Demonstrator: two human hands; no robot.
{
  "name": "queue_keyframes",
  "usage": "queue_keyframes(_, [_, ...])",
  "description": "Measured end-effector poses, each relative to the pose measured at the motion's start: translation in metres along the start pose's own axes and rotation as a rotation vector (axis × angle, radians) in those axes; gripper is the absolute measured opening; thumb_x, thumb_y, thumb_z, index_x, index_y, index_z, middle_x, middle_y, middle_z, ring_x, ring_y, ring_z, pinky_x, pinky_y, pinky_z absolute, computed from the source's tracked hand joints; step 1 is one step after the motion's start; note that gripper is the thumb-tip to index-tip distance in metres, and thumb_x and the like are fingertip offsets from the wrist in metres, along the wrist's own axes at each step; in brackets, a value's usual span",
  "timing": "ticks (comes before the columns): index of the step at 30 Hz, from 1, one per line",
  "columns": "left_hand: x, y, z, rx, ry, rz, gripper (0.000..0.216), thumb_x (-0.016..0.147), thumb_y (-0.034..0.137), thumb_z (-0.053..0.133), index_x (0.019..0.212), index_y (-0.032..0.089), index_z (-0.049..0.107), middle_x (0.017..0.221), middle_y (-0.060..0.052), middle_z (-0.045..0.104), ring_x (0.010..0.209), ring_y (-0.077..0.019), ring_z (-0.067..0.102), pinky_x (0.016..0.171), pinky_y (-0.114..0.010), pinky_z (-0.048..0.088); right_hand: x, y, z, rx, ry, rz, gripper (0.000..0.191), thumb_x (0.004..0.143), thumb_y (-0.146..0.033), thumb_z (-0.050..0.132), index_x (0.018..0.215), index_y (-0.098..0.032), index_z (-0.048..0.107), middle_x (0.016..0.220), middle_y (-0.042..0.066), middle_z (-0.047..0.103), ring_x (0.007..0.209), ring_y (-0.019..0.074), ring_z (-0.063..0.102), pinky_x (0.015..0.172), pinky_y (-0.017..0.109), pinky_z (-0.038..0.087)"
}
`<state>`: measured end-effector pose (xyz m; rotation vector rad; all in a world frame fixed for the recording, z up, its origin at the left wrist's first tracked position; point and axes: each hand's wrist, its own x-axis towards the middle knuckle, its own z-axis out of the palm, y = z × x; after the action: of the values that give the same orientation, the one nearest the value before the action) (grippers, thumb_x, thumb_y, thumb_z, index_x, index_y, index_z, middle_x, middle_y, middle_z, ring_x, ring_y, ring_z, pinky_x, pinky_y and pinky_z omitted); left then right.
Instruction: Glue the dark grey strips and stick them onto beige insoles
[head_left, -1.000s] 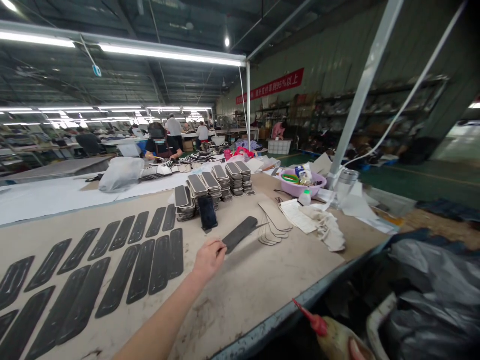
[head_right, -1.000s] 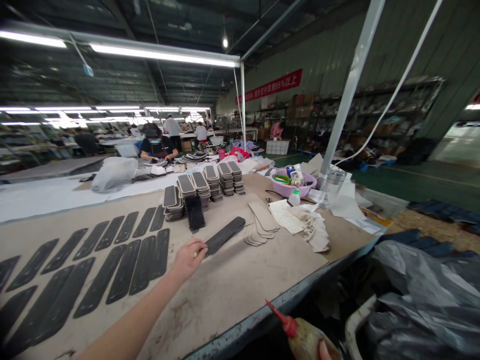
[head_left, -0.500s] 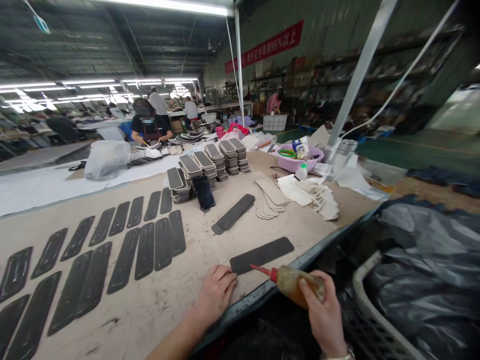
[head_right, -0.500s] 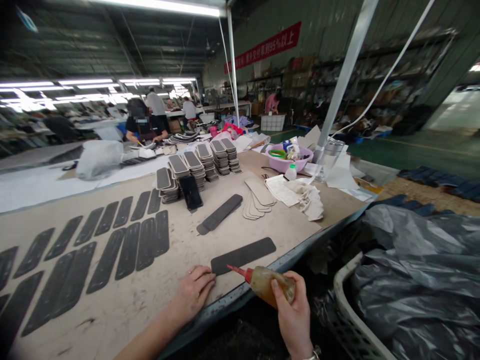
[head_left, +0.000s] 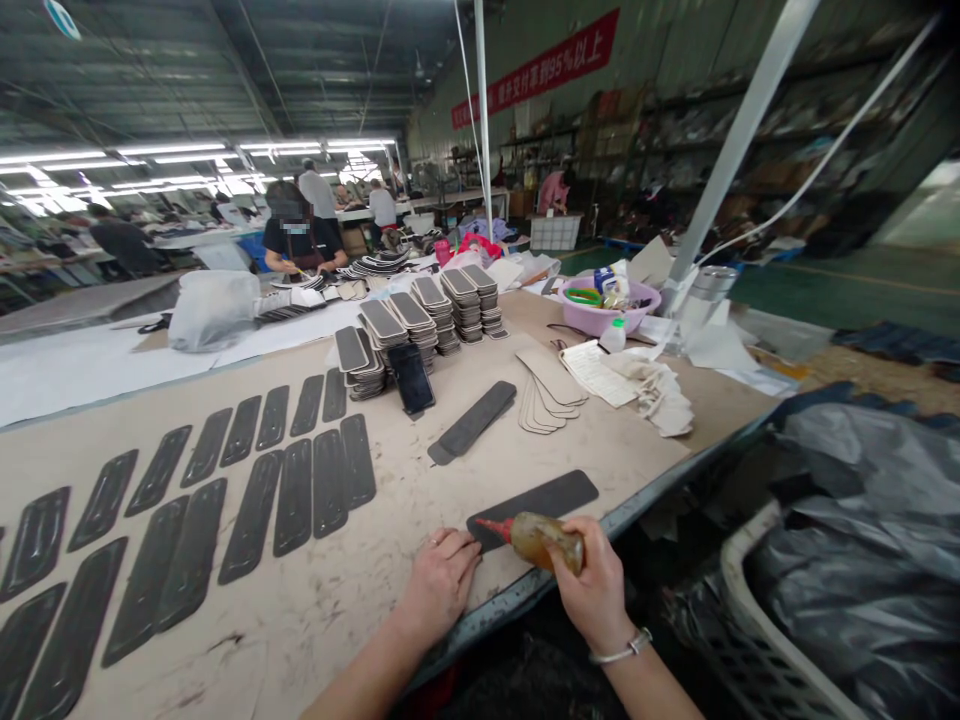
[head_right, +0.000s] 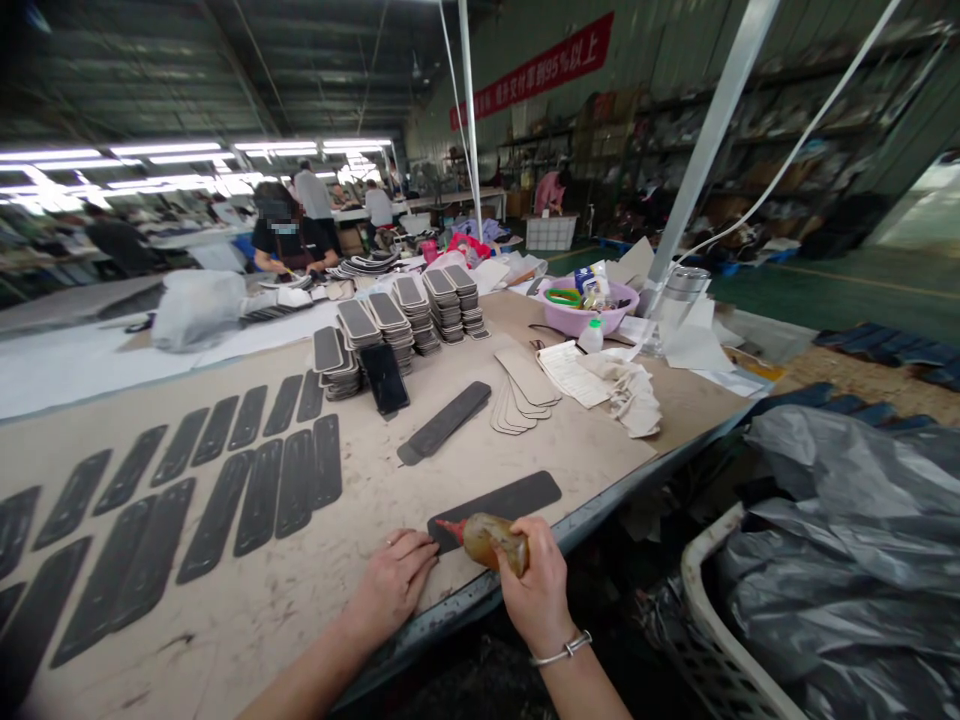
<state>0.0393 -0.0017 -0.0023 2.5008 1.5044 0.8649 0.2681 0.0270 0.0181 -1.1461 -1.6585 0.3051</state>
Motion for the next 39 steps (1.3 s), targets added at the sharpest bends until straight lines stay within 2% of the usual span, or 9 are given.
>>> queue_keyframes(5, [0.000, 0.000, 0.000, -0.019, -0.005, -0.021, 0.021, 0.092, 0.016, 0.045, 0.103, 0.016, 0.064, 0.099, -0.008, 0.063, 0.092, -0.0192, 0.055, 0.083, -0.038, 0.051, -0.003, 0.001, 0.010, 0.047, -0.062, -0.040, 0.014, 0.085, -0.018, 0.055, 0.095, -0.020, 0.047, 0.084, 0.003, 0.051, 0.078, 0.0160, 0.053, 0.069, 0.029, 0.047])
queue_keyframes(9, [0.002, 0.001, -0.002, -0.023, 0.009, -0.010, 0.021, 0.091, 0.016, 0.046, 0.102, 0.016, 0.064, 0.097, -0.008, 0.063, 0.091, -0.0186, 0.055, 0.082, -0.037, 0.052, -0.003, 0.005, 0.006, 0.027, -0.057, -0.034, 0.014, 0.084, -0.017, 0.056, 0.095, -0.020, 0.046, 0.084, 0.003, 0.051, 0.078, 0.0164, 0.052, 0.070, 0.030, 0.046])
queue_keyframes(16, [0.001, 0.000, 0.000, 0.019, 0.047, 0.011, 0.020, 0.090, 0.016, 0.048, 0.100, 0.017, 0.066, 0.097, -0.007, 0.065, 0.090, -0.0184, 0.057, 0.082, -0.037, 0.052, 0.007, 0.031, -0.021, -0.117, 0.054, -0.008, 0.012, 0.085, -0.024, 0.057, 0.093, -0.021, 0.048, 0.082, 0.002, 0.052, 0.075, 0.0174, 0.053, 0.068, 0.031, 0.046])
queue_keyframes(26, [0.001, -0.004, 0.002, 0.006, 0.066, 0.031, 0.019, 0.091, 0.017, 0.048, 0.098, 0.017, 0.066, 0.096, -0.008, 0.065, 0.090, -0.0179, 0.058, 0.083, -0.037, 0.053, 0.026, 0.075, -0.065, -0.395, 0.241, 0.060, 0.019, 0.084, -0.037, 0.058, 0.089, -0.020, 0.050, 0.080, 0.003, 0.054, 0.072, 0.0186, 0.053, 0.067, 0.031, 0.045])
queue_keyframes(31, [0.002, -0.002, 0.000, 0.023, 0.081, 0.029, 0.019, 0.091, 0.017, 0.047, 0.096, 0.017, 0.066, 0.094, -0.008, 0.065, 0.089, -0.0180, 0.059, 0.082, -0.036, 0.054, 0.029, 0.079, -0.072, -0.439, 0.322, 0.076, 0.024, 0.084, -0.041, 0.058, 0.087, -0.019, 0.052, 0.078, 0.004, 0.055, 0.072, 0.0203, 0.054, 0.068, 0.034, 0.045])
queue_keyframes(35, [0.001, -0.001, 0.000, 0.033, 0.062, 0.011, 0.019, 0.090, 0.017, 0.048, 0.095, 0.018, 0.067, 0.094, -0.007, 0.066, 0.089, -0.0184, 0.060, 0.082, -0.037, 0.054, 0.025, 0.081, -0.072, -0.477, 0.333, 0.101, 0.028, 0.083, -0.045, 0.059, 0.089, -0.018, 0.053, 0.080, 0.006, 0.056, 0.074, 0.0219, 0.054, 0.068, 0.034, 0.045])
queue_keyframes(39, [0.001, 0.001, -0.001, 0.014, 0.048, -0.010, 0.020, 0.090, 0.015, 0.048, 0.096, 0.018, 0.066, 0.094, -0.007, 0.066, 0.089, -0.0187, 0.060, 0.080, -0.037, 0.054, 0.020, 0.074, -0.070, -0.449, 0.389, 0.207, 0.033, 0.079, -0.049, 0.062, 0.090, -0.019, 0.054, 0.080, 0.005, 0.056, 0.067, 0.0198, 0.053, 0.063, 0.032, 0.042])
